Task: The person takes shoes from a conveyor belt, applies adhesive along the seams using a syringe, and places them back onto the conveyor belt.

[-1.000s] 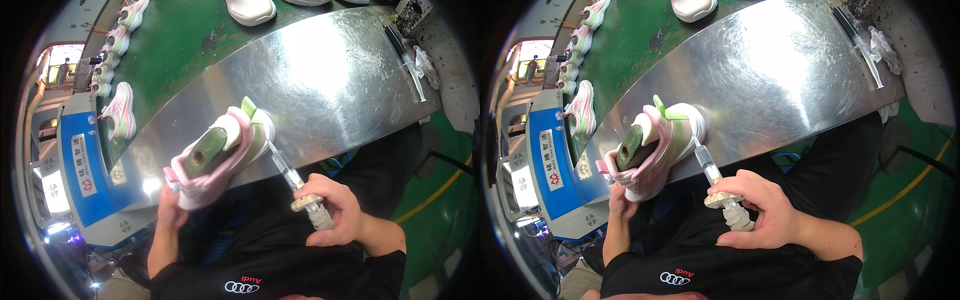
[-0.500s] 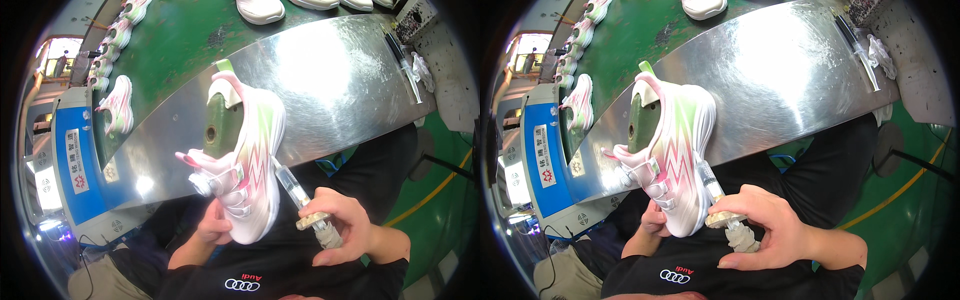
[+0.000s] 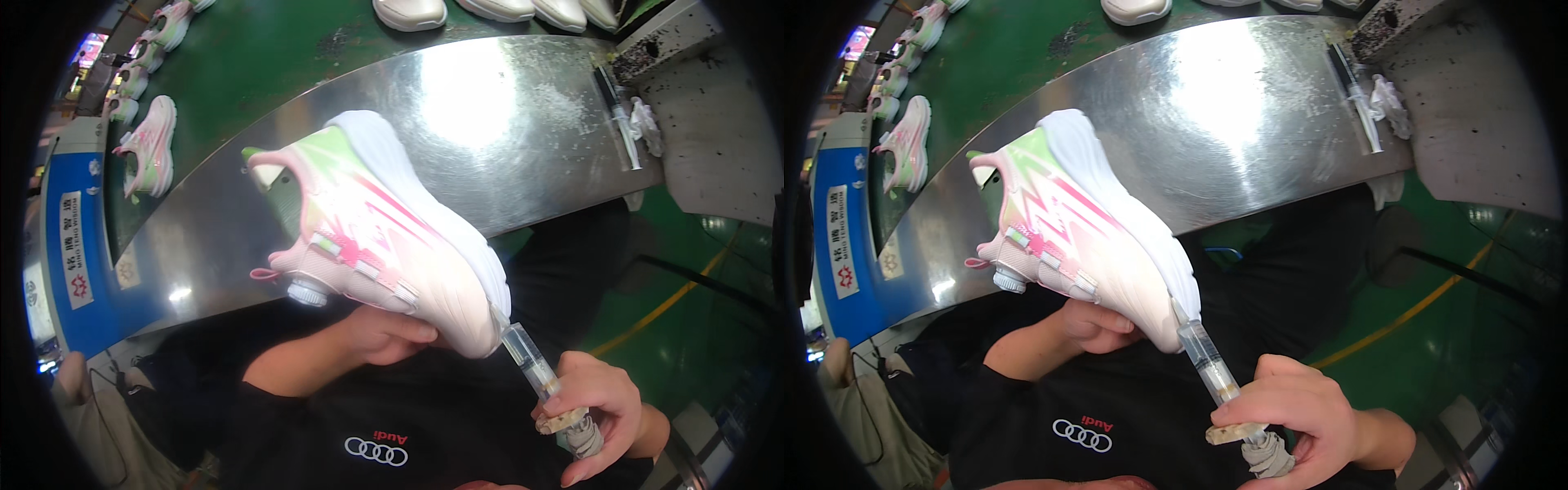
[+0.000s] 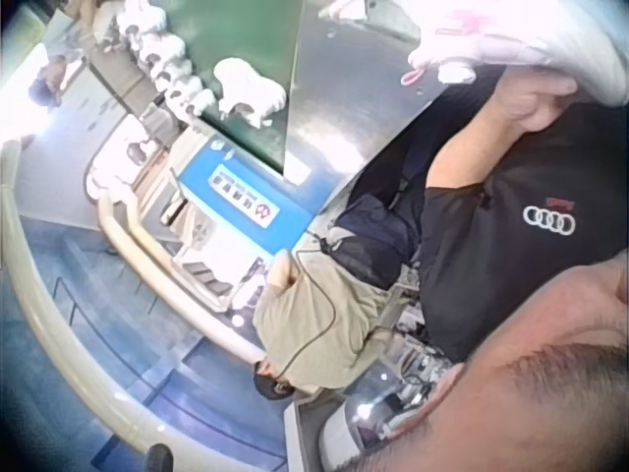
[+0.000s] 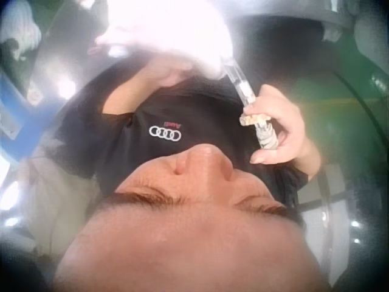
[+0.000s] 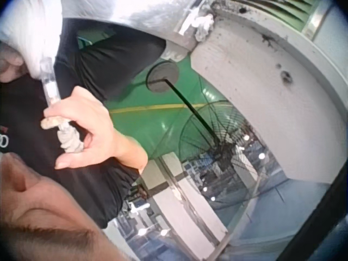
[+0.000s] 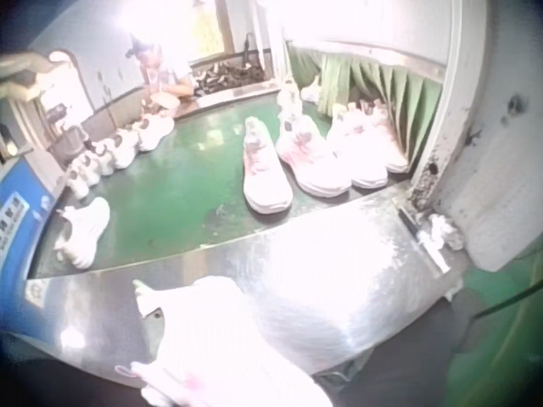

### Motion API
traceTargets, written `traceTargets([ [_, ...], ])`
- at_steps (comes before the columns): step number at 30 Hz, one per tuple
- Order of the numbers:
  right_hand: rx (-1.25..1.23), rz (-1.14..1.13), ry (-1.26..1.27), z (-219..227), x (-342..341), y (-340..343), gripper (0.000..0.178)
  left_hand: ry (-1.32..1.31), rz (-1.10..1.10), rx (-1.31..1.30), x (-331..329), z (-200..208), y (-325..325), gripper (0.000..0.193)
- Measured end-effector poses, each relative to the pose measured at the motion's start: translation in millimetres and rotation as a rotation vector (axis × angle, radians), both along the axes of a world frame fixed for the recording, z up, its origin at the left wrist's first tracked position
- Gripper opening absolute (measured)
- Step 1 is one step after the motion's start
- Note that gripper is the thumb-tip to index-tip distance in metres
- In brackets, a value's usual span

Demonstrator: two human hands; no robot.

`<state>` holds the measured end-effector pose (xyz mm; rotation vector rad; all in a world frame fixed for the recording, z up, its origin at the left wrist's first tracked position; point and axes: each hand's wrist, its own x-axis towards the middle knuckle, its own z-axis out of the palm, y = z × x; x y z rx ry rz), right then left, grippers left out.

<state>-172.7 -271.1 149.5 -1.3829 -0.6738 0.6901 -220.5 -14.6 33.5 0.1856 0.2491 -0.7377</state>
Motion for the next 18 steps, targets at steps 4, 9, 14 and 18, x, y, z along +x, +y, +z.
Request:
traceTargets([
  [4,-0.036,-0.013,-0.094,11,-6,-13,0.063,-0.054,-0.034,0.019,16,-6,-13,0.054],
  [9,-0.113,-0.065,-0.162,9,-16,-29,0.066,-0.105,-0.019,0.027,31,-11,-25,0.048],
  [14,-0.200,-0.103,-0.319,5,-17,-29,0.067,-0.115,-0.002,0.041,39,-11,-34,0.041],
  [18,-0.213,-0.145,-0.408,4,-15,-18,0.057,-0.108,0.031,0.069,45,-7,-39,0.035],
])
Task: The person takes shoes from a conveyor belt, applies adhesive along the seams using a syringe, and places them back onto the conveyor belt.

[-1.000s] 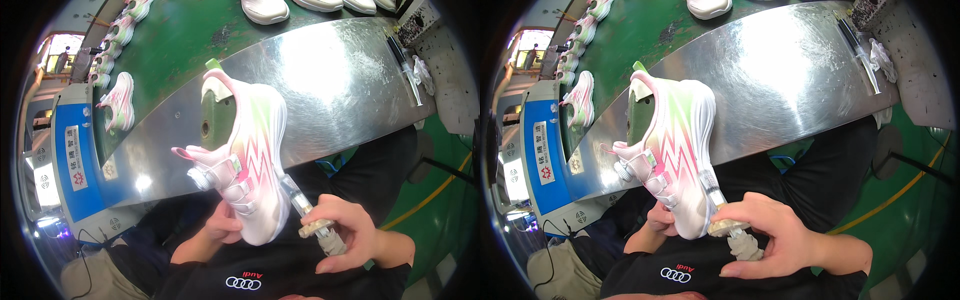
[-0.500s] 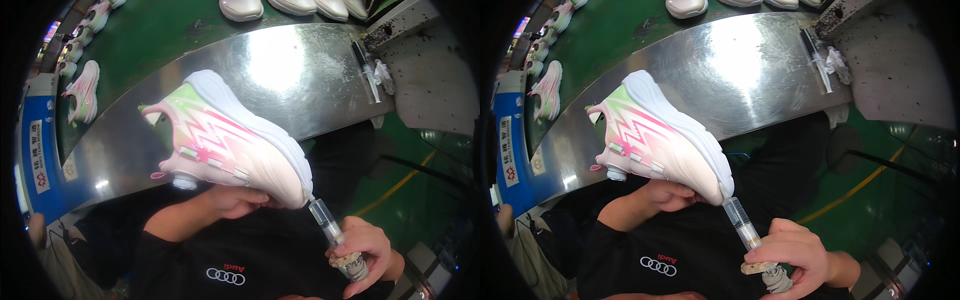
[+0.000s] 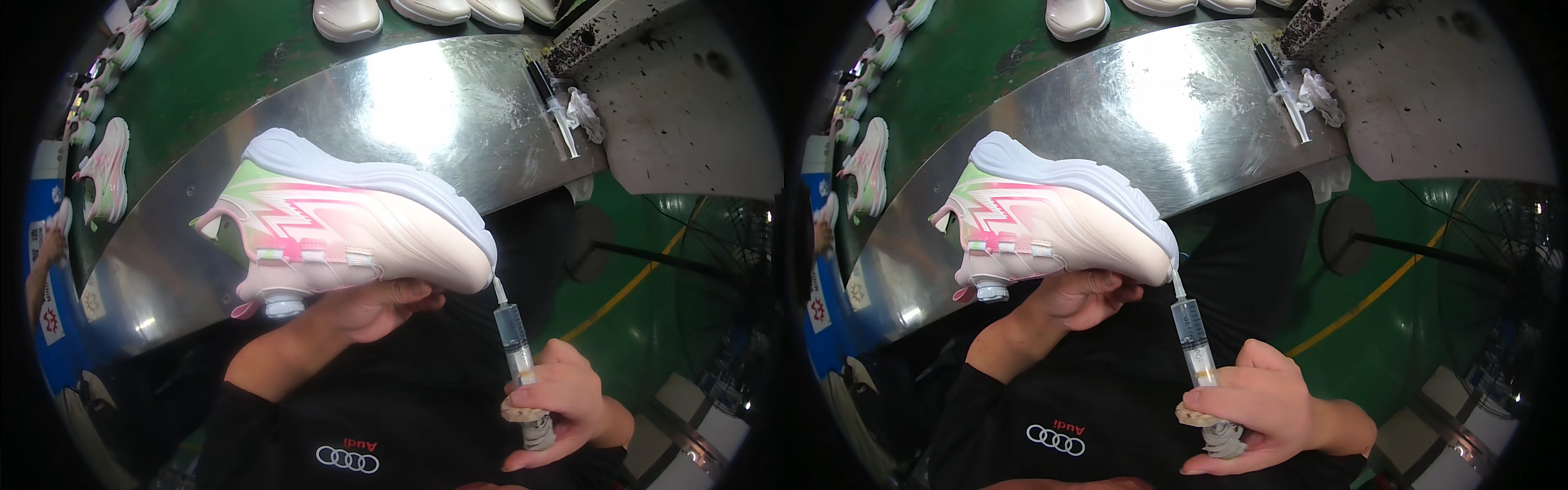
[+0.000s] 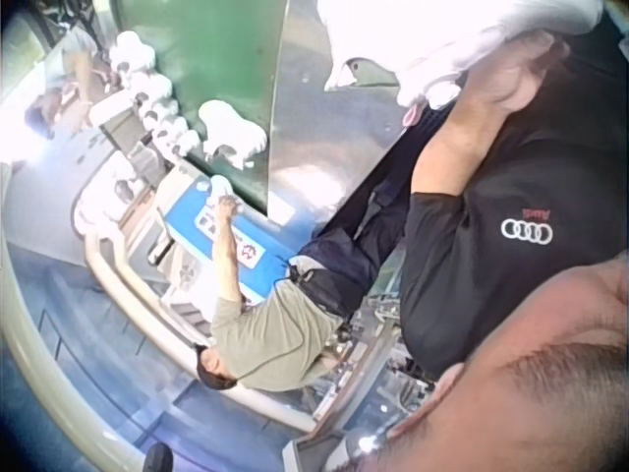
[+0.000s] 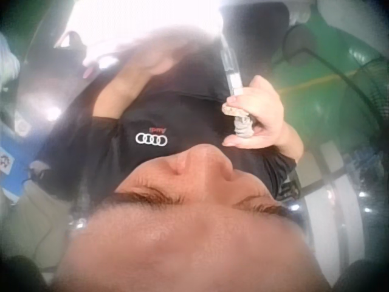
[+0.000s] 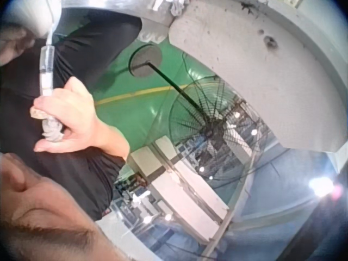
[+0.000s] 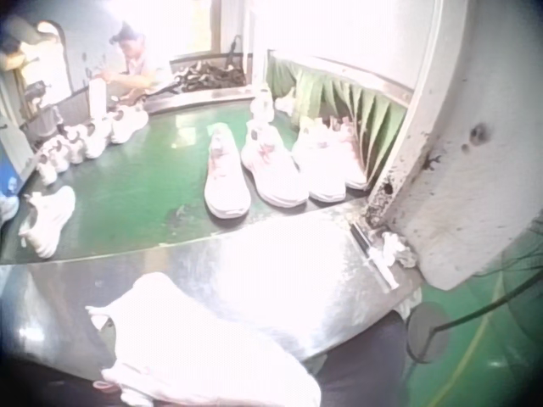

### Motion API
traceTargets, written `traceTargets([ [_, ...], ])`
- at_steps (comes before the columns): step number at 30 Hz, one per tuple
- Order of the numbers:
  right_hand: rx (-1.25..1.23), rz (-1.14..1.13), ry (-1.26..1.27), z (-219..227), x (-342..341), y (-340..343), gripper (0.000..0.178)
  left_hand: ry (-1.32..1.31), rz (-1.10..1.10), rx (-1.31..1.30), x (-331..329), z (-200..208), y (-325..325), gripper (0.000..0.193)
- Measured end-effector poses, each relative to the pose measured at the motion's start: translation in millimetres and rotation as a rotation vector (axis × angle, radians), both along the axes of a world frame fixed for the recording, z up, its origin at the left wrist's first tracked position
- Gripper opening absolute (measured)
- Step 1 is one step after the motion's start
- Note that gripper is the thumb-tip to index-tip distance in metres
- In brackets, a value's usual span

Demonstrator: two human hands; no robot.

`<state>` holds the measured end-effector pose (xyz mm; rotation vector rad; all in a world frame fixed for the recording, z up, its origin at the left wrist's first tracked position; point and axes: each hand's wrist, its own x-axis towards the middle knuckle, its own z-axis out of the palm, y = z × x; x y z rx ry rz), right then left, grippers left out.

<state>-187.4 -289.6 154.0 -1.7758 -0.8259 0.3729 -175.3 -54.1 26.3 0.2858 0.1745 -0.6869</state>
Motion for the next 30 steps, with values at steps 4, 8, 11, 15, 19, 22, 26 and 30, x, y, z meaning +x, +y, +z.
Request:
traceTargets([
  [4,-0.126,-0.007,-0.124,-1,-3,6,0.049,0.016,0.015,-0.019,4,0,-2,0.030],
  [8,-0.201,-0.037,-0.278,-8,-10,12,0.042,-0.010,0.013,-0.049,7,-2,-4,0.028],
  [11,-0.237,-0.042,-0.368,-15,-11,14,0.040,-0.013,0.025,-0.039,9,1,-7,0.029],
  [15,-0.284,-0.068,-0.500,-23,-10,18,0.036,-0.042,0.047,-0.045,10,3,-8,0.029],
  [19,-0.322,-0.081,-0.595,-26,-12,21,0.033,-0.051,0.034,-0.045,9,7,-7,0.031],
  [22,-0.318,-0.087,-0.621,-29,-12,21,0.032,-0.067,0.029,-0.065,9,10,-8,0.034],
  [26,-0.337,-0.082,-0.649,-35,-12,23,0.031,-0.069,0.050,-0.075,10,10,-6,0.036],
  [30,-0.348,-0.088,-0.673,-36,-13,24,0.030,-0.093,0.034,-0.040,10,8,-6,0.041],
])
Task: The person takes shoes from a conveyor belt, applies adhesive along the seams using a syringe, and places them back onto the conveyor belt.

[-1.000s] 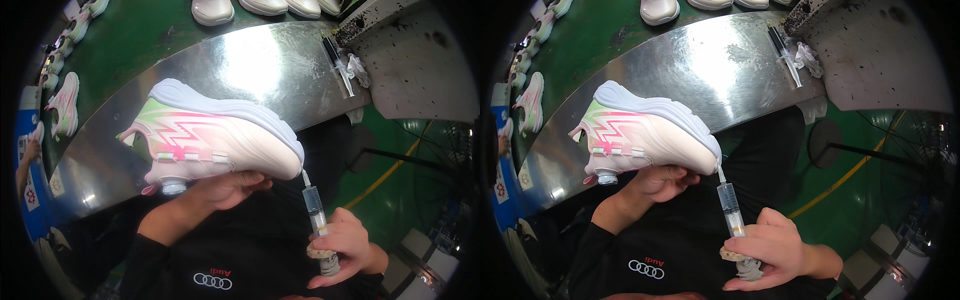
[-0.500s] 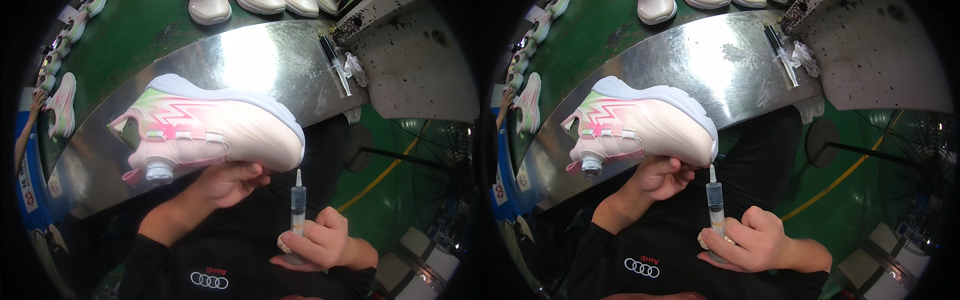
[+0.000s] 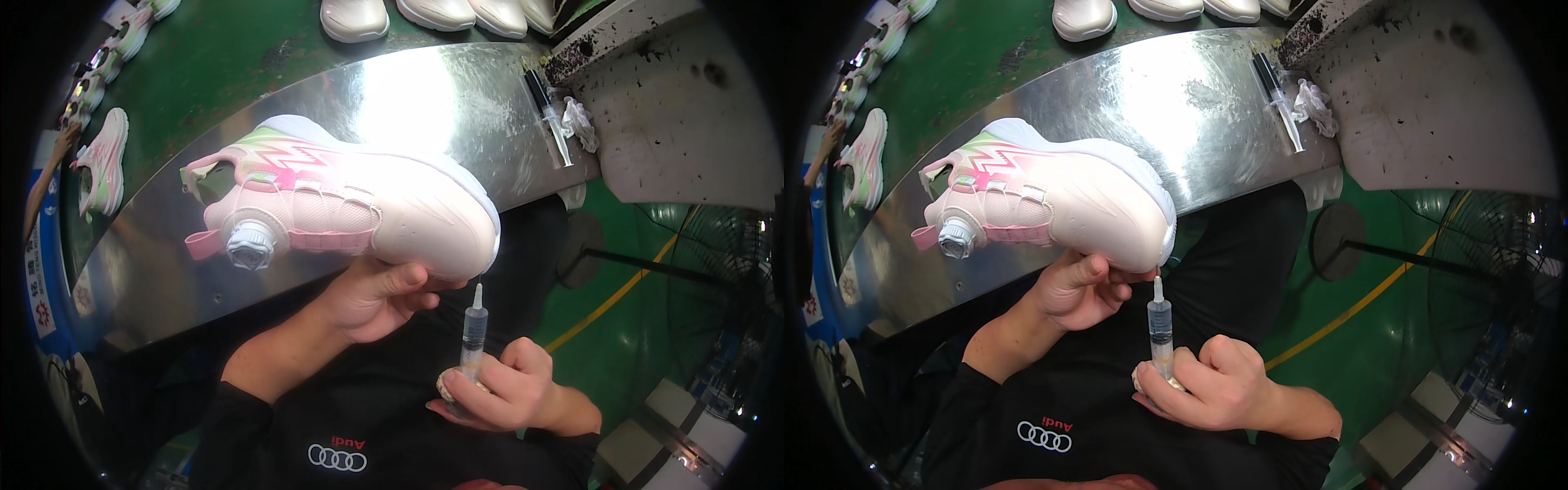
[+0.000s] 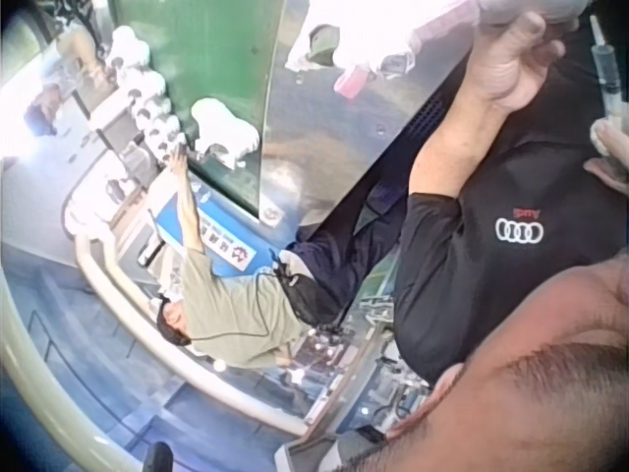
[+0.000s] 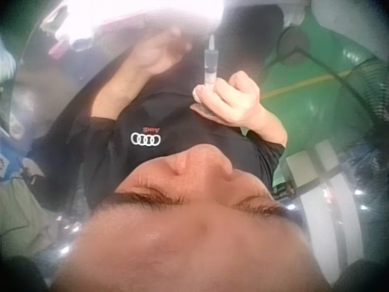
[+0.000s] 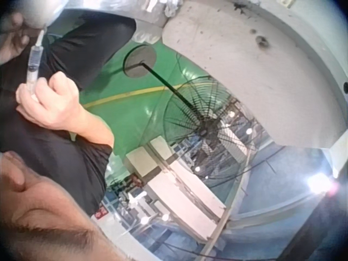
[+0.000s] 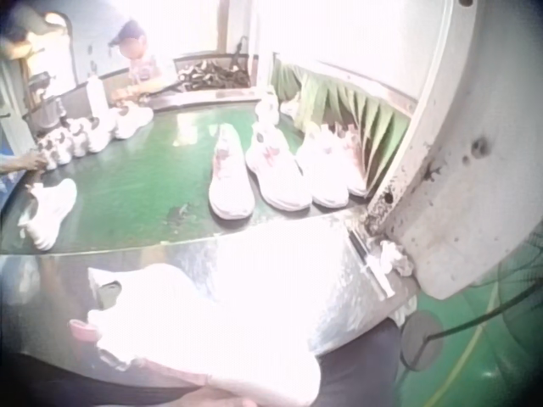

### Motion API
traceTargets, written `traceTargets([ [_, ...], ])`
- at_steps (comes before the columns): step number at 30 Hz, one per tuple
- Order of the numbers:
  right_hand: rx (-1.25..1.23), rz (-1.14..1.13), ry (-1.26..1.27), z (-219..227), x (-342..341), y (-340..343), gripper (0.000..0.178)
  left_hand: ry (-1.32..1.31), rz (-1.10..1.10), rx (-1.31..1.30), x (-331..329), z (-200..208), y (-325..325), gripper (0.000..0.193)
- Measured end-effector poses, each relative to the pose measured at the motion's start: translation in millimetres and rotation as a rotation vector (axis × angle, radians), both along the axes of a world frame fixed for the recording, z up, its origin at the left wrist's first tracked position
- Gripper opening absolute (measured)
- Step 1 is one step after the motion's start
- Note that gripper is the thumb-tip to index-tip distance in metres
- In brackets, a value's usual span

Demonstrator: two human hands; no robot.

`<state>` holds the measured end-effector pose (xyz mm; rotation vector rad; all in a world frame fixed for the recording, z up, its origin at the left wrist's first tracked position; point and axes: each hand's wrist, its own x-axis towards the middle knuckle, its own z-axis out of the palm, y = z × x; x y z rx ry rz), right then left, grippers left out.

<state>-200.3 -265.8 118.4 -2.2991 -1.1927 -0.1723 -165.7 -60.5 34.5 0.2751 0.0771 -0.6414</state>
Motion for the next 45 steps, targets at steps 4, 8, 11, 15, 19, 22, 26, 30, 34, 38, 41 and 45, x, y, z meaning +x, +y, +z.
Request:
traceTargets([
  [4,-0.048,-0.010,-0.010,1,1,0,0.029,-0.011,0.014,0.001,2,0,-3,0.043],
  [8,-0.030,0.031,0.000,3,-3,4,0.031,0.014,0.044,0.032,-7,-1,5,0.043],
  [11,0.145,0.013,-0.086,9,-9,-3,0.037,0.082,-0.058,-0.073,-12,2,16,0.041],
  [15,0.073,-0.090,-0.080,-1,20,-14,0.054,0.148,0.002,-0.061,-58,-3,40,0.058],
  [19,0.132,-0.167,0.017,-42,80,-8,0.056,0.222,0.161,0.224,-102,26,88,0.082],
  [22,0.188,-0.215,0.043,-64,114,8,0.055,0.146,0.271,0.510,-104,35,103,0.088],
  [26,0.241,-0.226,0.032,-77,139,30,0.055,0.026,0.360,0.627,-65,26,113,0.082],
  [30,0.255,-0.249,0.035,-82,141,35,0.055,-0.057,0.578,0.581,58,10,123,0.048],
  [34,0.279,-0.285,0.051,-86,139,35,0.055,-0.076,0.391,0.621,79,19,127,0.042],
  [38,0.274,-0.274,0.042,-83,137,37,0.053,-0.065,0.560,0.575,43,20,176,0.031],
  [41,0.313,-0.273,0.054,-81,136,30,0.053,0.086,0.922,0.576,18,6,256,0.023],
  [45,0.328,-0.262,0.120,-87,135,32,0.055,0.350,1.302,0.846,-16,11,365,0.041],
])
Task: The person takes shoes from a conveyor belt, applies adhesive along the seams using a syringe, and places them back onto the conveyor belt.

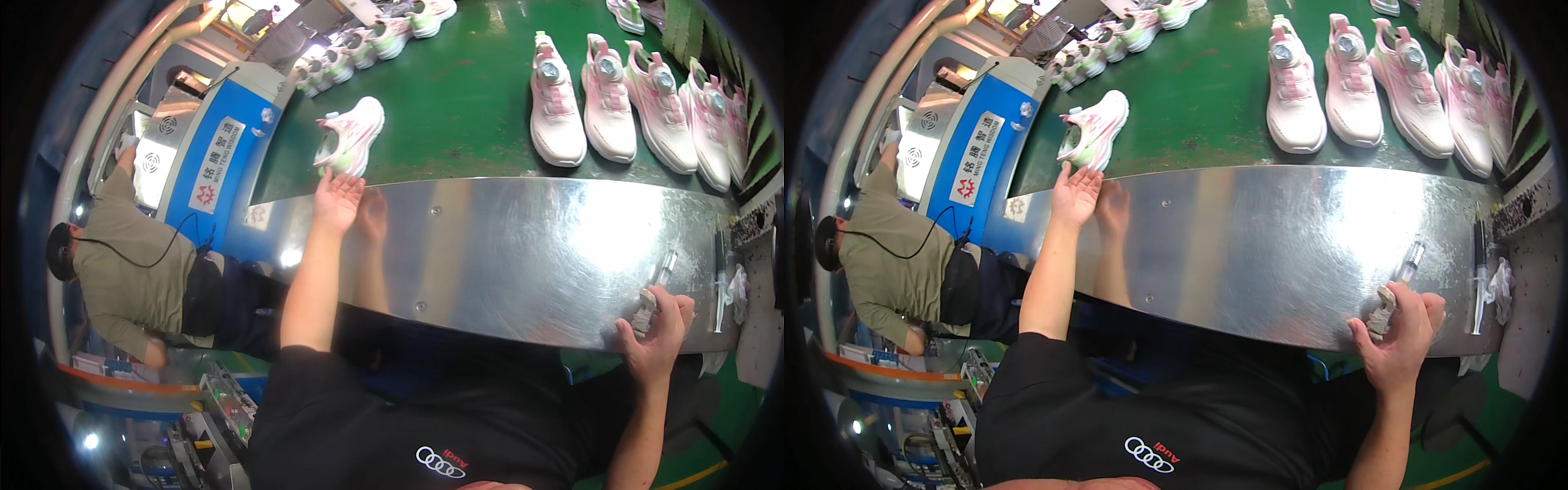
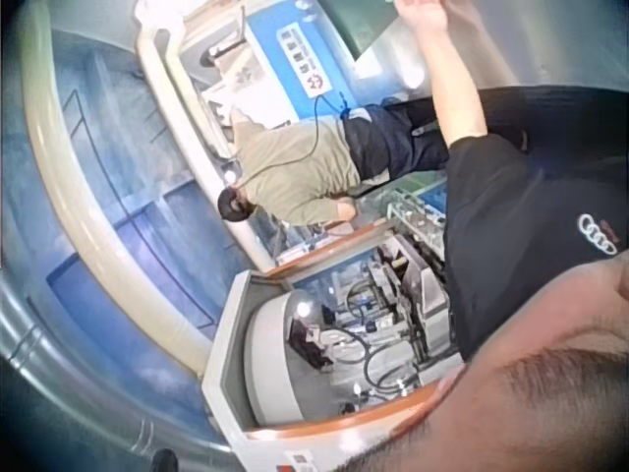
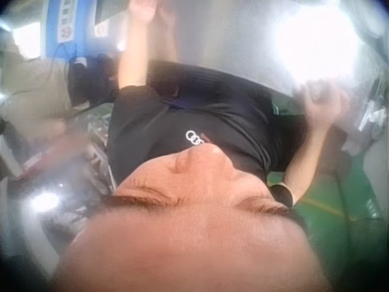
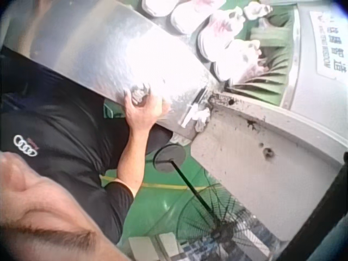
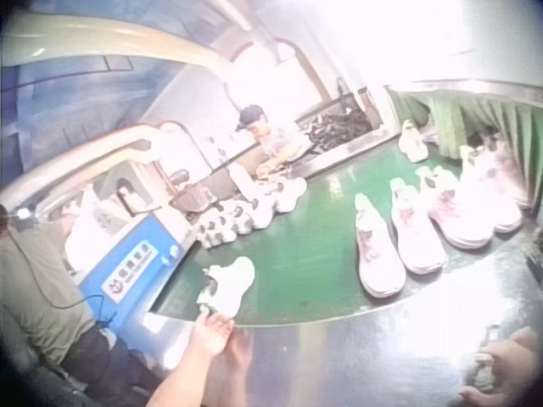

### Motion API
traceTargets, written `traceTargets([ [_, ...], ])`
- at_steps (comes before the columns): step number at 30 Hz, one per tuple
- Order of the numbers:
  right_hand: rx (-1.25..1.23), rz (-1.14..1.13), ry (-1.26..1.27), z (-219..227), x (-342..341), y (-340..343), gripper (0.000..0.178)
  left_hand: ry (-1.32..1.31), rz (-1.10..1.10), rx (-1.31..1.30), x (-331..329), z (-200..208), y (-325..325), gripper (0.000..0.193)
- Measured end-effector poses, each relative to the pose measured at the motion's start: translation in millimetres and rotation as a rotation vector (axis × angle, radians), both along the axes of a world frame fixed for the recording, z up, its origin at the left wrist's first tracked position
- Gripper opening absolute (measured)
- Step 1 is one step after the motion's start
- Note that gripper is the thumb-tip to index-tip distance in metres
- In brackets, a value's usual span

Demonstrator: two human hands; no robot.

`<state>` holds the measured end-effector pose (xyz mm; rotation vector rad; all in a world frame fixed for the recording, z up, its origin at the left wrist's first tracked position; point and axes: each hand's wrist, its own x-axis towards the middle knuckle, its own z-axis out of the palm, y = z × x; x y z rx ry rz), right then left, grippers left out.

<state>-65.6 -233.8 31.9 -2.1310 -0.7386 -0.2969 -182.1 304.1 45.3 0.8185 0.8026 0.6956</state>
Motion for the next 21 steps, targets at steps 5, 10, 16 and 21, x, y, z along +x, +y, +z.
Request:
traceTargets([
  [5,0.152,-0.019,0.057,-9,-2,4,0.056,0.034,0.097,0.045,-6,-3,57,0.043],
  [10,-0.040,-0.069,-0.070,5,0,8,0.054,0.067,0.144,0.049,-5,-4,77,0.030],
  [16,-0.070,-0.079,-0.098,4,0,5,0.053,0.042,-0.172,0.231,9,30,43,0.019],
  [21,-0.111,-0.095,-0.144,7,1,7,0.053,-0.025,-0.347,0.461,-5,85,-35,0.021],
])
